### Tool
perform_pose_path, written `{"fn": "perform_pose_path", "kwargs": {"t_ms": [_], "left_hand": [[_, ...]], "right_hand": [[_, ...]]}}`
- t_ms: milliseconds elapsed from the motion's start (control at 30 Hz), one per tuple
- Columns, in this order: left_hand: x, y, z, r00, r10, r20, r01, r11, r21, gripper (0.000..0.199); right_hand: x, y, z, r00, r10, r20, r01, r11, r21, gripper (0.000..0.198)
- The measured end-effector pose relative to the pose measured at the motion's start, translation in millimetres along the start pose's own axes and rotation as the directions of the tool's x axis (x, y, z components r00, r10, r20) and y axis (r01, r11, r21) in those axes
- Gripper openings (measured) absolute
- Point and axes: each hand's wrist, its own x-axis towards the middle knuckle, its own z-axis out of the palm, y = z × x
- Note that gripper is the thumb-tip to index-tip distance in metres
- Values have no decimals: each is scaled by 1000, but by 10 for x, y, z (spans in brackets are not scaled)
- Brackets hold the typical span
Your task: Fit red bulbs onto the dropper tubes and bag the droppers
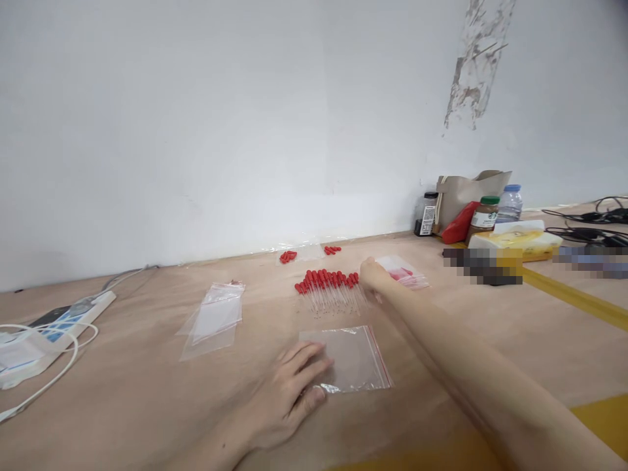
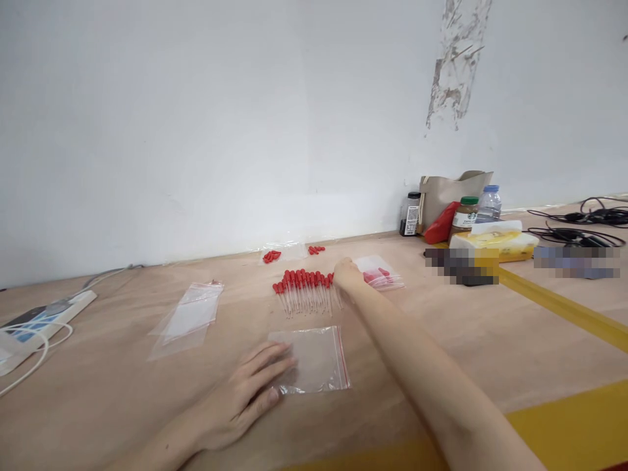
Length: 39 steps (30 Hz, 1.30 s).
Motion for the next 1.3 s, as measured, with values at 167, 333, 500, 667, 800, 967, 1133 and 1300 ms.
{"fn": "perform_pose_path", "kwargs": {"t_ms": [167,333,500,667,800,967,1133,1300], "left_hand": [[15,-96,68,998,-25,-52,22,999,-46,37],[26,-130,97,999,-48,-13,48,997,-65,38],[36,-136,93,998,-56,-5,55,996,-75,37],[32,-131,98,999,-49,-13,48,997,-67,38],[35,-128,102,999,-47,-19,46,997,-63,38],[45,-126,104,998,-65,-27,64,996,-61,42],[50,-120,102,996,-82,-37,79,994,-80,45],[48,-121,109,995,-86,-43,82,993,-88,47]], "right_hand": [[-323,352,-198,996,-28,-88,45,980,195,54],[-795,659,39,995,-6,-102,90,525,846,51],[-960,647,287,985,88,-148,110,340,934,49],[-974,622,284,990,77,-121,88,345,935,49],[-1030,600,287,993,85,-80,51,297,953,47],[-1132,620,231,991,-89,102,-70,304,950,41],[-1141,706,80,908,-335,251,10,617,787,28],[-1154,637,116,858,-494,138,260,651,713,22]]}}
